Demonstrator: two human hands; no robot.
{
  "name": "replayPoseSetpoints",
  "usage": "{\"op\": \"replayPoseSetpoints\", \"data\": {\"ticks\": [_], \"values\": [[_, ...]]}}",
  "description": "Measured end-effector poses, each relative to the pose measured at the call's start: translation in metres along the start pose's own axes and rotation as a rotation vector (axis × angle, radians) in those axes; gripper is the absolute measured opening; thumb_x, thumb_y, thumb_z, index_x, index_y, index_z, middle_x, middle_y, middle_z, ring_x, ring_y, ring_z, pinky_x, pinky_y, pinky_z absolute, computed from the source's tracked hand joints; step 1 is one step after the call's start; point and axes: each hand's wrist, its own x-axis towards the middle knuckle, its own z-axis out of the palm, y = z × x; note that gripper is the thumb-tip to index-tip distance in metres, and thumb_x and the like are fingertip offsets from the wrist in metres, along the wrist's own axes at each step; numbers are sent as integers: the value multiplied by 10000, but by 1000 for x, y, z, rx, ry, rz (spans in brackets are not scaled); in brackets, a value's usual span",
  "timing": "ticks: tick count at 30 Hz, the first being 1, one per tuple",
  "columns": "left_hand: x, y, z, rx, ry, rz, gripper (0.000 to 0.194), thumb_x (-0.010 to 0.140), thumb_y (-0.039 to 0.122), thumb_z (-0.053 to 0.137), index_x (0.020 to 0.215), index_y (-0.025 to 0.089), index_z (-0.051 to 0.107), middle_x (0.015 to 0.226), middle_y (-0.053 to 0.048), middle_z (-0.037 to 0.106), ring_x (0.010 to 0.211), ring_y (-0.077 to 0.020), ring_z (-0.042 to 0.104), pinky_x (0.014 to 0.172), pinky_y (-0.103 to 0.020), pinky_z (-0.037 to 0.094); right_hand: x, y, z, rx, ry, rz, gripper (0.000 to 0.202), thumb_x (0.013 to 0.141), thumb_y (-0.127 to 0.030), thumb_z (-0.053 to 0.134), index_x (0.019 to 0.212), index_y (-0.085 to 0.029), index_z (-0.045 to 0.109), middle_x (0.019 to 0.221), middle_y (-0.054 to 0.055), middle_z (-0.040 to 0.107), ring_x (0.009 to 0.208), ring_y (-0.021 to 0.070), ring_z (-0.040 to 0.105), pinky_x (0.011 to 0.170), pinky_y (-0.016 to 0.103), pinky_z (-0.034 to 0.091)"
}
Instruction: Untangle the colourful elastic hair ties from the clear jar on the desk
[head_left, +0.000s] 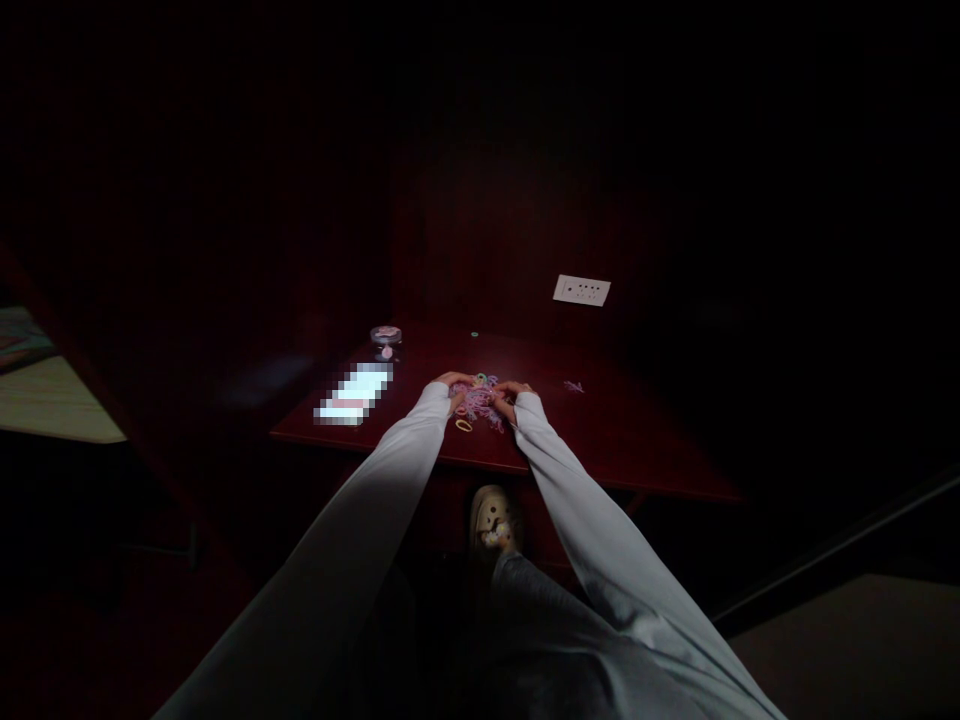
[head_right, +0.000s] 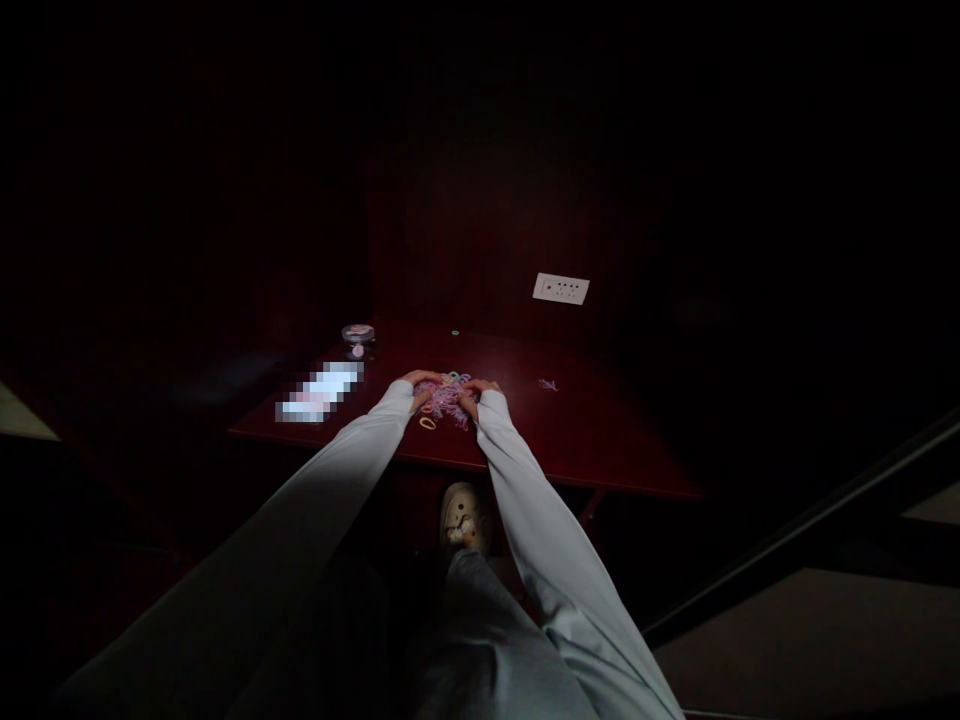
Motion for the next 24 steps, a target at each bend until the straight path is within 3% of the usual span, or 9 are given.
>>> {"op": "replayPoseSetpoints", "data": {"ticks": [7,17,24], "values": [[0,-7,0,-26,43,27,217,709,97,626,834,203,770,1059,-79,813,1087,-254,743,1112,-412,564,-1,0,5,220,58,167,231,698,-377,703,822,-194,769,683,2,667,620,150,544,630,272,456],[3,-15,-2,32,106,91,200,824,92,579,858,183,754,1234,-122,747,1144,-282,721,1030,-458,613,-4,-2,1,289,71,164,393,707,-540,680,845,-179,753,695,31,685,637,159,556,611,271,449],[5,-22,-4,100,122,194,239,821,68,581,889,202,767,1201,-75,753,1169,-251,698,1138,-450,548,-3,2,2,346,69,154,382,720,-522,720,869,-175,777,735,55,738,665,176,614,620,274,482]]}}
